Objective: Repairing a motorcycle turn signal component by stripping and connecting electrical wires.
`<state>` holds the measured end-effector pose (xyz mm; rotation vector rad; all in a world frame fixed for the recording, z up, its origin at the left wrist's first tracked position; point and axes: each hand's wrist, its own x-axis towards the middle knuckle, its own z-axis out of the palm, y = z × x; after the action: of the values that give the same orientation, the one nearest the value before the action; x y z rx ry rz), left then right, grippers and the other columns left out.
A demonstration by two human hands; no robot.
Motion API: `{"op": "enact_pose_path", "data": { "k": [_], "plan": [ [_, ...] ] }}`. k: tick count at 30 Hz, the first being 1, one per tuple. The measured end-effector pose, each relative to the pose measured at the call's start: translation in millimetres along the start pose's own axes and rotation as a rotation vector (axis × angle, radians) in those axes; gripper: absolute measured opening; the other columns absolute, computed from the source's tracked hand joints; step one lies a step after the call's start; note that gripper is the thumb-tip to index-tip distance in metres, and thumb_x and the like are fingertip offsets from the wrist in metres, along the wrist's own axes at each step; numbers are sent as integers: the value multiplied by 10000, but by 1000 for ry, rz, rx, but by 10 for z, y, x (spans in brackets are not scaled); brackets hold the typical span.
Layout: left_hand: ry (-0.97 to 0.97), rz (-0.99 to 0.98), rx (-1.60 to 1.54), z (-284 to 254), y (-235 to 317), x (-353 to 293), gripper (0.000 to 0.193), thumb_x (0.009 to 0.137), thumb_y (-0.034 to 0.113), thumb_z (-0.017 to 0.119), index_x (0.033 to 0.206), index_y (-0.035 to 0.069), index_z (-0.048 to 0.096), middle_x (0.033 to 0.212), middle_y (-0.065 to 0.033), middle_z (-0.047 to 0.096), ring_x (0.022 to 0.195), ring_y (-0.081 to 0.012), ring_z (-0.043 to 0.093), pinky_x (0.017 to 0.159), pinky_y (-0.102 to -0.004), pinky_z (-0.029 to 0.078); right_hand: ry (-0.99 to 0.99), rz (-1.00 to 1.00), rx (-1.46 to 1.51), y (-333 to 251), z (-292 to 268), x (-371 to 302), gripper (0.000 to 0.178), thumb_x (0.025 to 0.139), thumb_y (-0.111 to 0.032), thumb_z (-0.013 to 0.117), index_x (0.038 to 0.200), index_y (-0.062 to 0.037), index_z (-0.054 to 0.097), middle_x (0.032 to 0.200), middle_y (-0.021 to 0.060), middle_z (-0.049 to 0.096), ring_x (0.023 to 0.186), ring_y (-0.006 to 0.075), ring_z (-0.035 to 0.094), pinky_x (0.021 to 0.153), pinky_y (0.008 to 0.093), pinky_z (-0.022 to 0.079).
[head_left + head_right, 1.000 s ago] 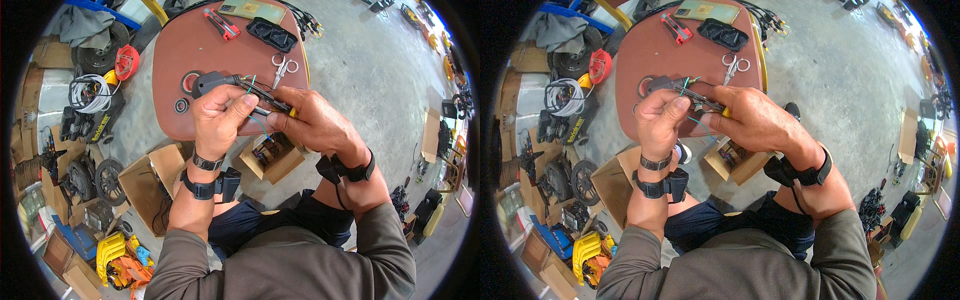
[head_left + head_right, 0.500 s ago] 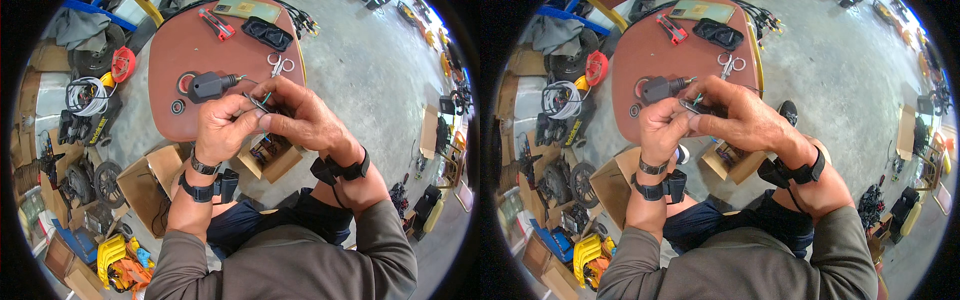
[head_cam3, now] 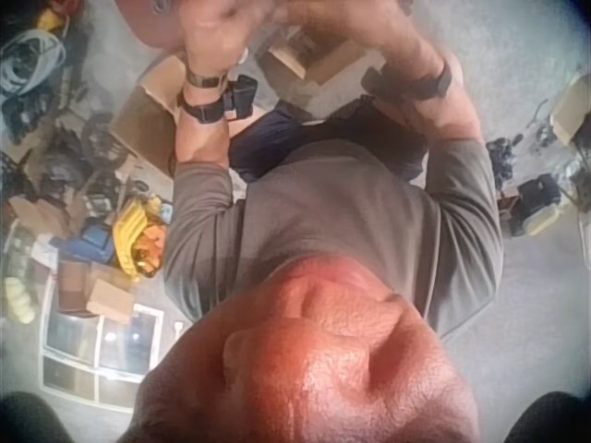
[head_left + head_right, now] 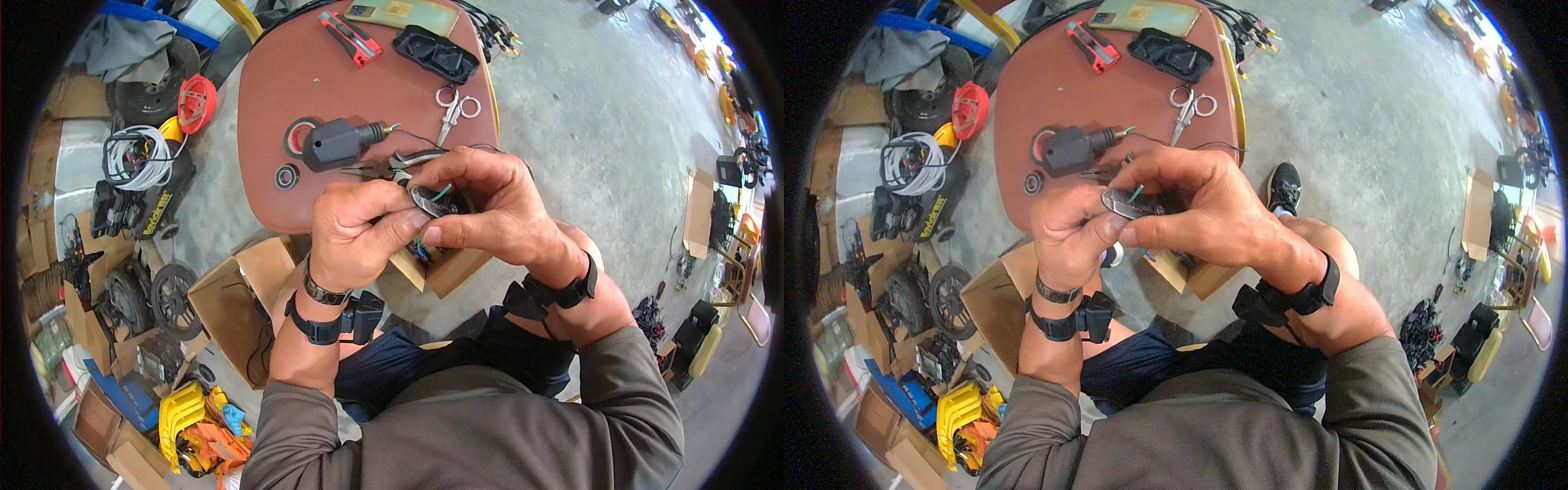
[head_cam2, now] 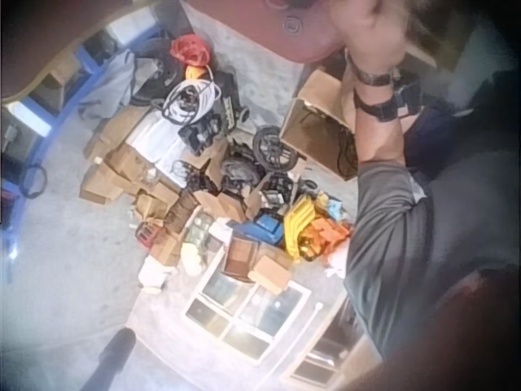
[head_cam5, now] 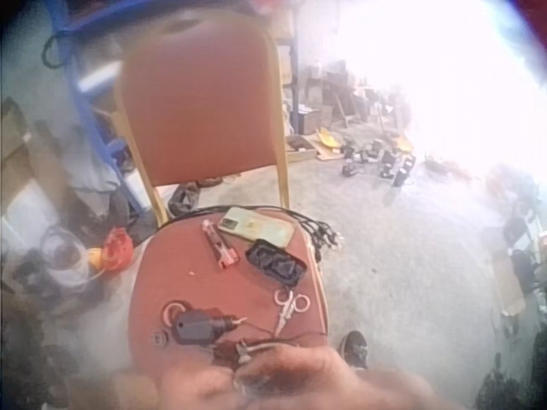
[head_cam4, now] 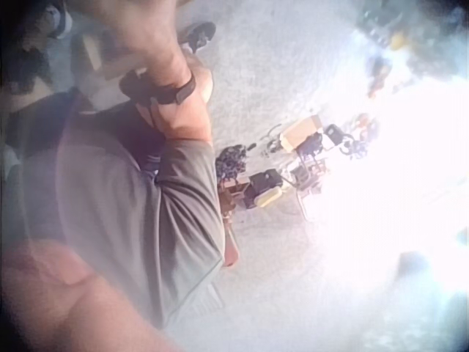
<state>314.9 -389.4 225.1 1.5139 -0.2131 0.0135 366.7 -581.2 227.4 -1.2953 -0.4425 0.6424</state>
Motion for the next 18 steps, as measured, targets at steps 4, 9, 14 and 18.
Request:
{"op": "enact_pose_path", "data": {
  "k": [4,9,14,18],
  "plan": [
    [-46,49,91,-52,20,-12,56,849,43,719,841,-4,691,716,-26,670,643,-80,592,582,-243,465,45,-78,93,34,68,-17,313,758,-65,801,1039,-18,671,905,12,650,772,88,582,681,253,469],
    [278,-130,-49,-292,-44,-239,101,809,25,734,888,-23,695,752,-27,650,666,-96,562,636,-252,458,505,-447,351,-540,-876,-65,191,837,-91,535,679,-108,429,616,-26,368,533,85,366,534,253,315],
    [143,-127,35,-109,-164,-132,139,885,131,732,901,-5,709,723,8,652,685,-51,545,603,-221,435,322,-9,81,-263,-253,-74,327,786,-186,713,1009,43,642,738,17,590,646,79,529,583,226,392],
    [158,-179,-68,-32,-109,4,144,894,140,725,906,-2,706,699,28,625,657,-44,530,582,-212,421,95,131,48,-206,-218,-20,223,861,-96,724,1050,-3,648,888,-4,635,818,55,570,744,238,489]
  ]
}}
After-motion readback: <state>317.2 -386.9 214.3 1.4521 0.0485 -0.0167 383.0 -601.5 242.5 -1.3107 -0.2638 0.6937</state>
